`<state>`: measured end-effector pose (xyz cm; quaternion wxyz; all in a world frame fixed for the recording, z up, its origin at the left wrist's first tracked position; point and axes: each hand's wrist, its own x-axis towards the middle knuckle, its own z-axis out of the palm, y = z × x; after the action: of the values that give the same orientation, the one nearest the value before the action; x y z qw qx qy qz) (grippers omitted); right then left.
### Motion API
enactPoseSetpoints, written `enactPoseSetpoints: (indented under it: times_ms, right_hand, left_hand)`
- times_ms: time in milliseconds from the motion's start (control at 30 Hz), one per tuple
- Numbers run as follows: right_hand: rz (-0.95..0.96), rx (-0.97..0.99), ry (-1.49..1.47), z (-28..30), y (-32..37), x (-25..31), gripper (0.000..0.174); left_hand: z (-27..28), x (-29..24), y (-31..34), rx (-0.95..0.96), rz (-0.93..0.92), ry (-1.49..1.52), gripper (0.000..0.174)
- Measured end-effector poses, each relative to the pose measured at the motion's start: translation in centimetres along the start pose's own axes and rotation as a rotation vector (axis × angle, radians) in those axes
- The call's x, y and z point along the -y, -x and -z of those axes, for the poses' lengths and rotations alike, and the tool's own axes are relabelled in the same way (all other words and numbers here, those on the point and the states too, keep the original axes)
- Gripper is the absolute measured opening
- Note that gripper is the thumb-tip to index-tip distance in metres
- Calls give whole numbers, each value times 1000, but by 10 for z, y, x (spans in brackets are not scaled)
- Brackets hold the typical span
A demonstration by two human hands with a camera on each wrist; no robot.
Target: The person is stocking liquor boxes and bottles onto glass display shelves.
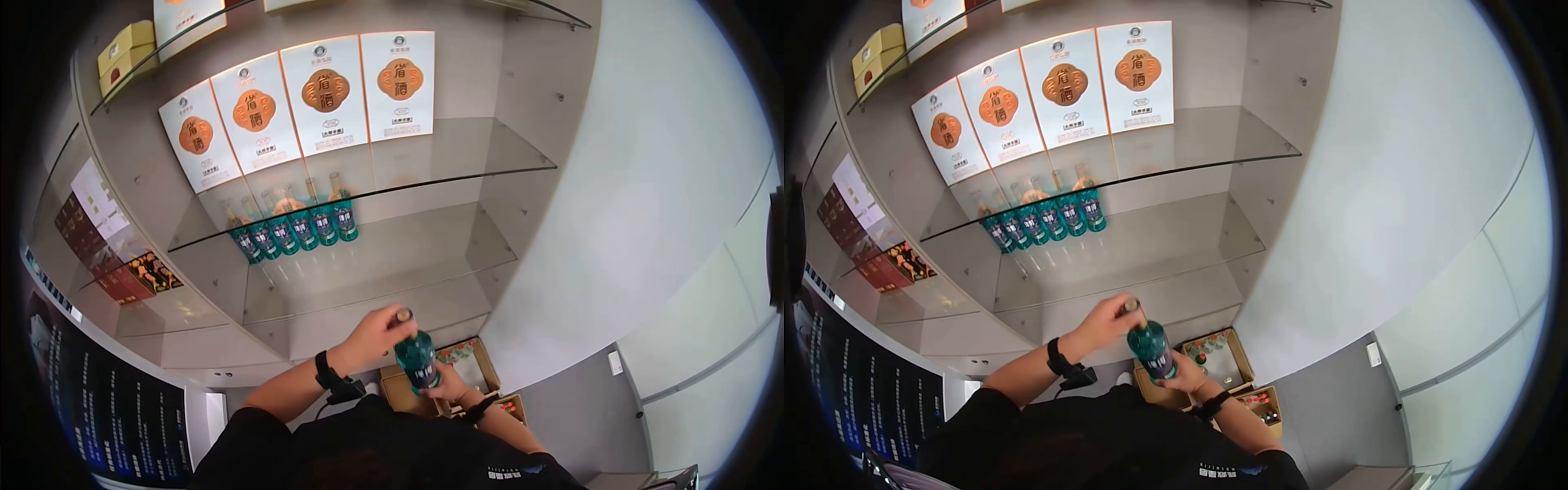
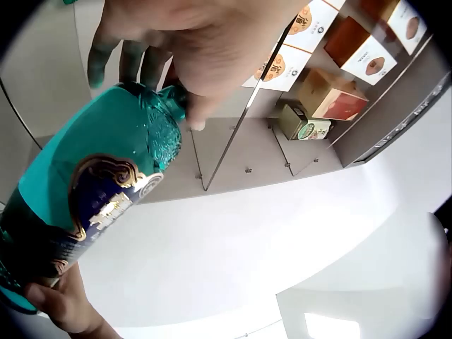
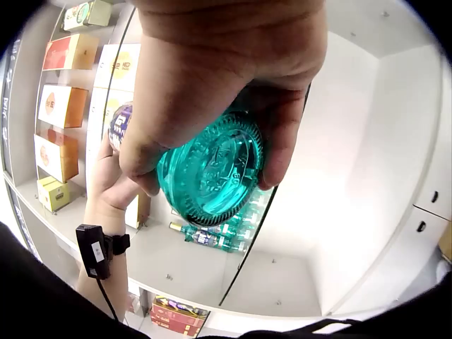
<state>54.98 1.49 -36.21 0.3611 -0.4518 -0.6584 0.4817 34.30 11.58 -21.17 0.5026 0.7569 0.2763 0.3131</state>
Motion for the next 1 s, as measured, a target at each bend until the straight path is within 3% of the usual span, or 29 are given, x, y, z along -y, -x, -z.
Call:
enactPoseSetpoints:
  times_ms: [33, 67, 167, 200, 267, 500, 633, 700, 767, 833, 1000]
  right_hand:
    - [-10, 32, -37, 3, -11, 4, 62]
    - [-27, 63, -27, 4, -17, 5, 63]
    - [62, 59, -92, 2, -32, 13, 63]
    - [-32, 93, -33, 8, -39, 18, 63]
    - [-39, 70, -20, 15, -59, 26, 62]
    - [-80, -64, 84, 15, -102, 30, 60]
    - [-98, -150, 99, 6, -131, 11, 67]
    - [-70, -222, 224, 7, -142, 8, 75]
    - [-20, -293, 23, 9, -152, -10, 72]
    - [-39, -326, 59, 22, -148, -26, 71]
    - [-94, -450, -119, 30, -117, -51, 51]
  left_hand:
    - [5, 3, -2, -89, -54, 283, 16]
    - [12, 4, 0, -74, 102, 375, 22]
    - [20, 22, -7, -226, 184, 433, 28]
    - [28, 32, -13, -226, 197, 448, 28]
    - [53, 49, -33, -195, 150, -118, 34]
    - [80, 58, -72, -90, 75, 230, 43]
    - [95, 61, -88, -23, 49, 345, 42]
    - [102, 64, -97, -8, 32, 325, 38]
    - [108, 71, -110, -3, -52, 235, 34]
    - [115, 76, -123, -37, -60, 190, 31]
    - [155, 88, -164, -121, -109, -39, 32]
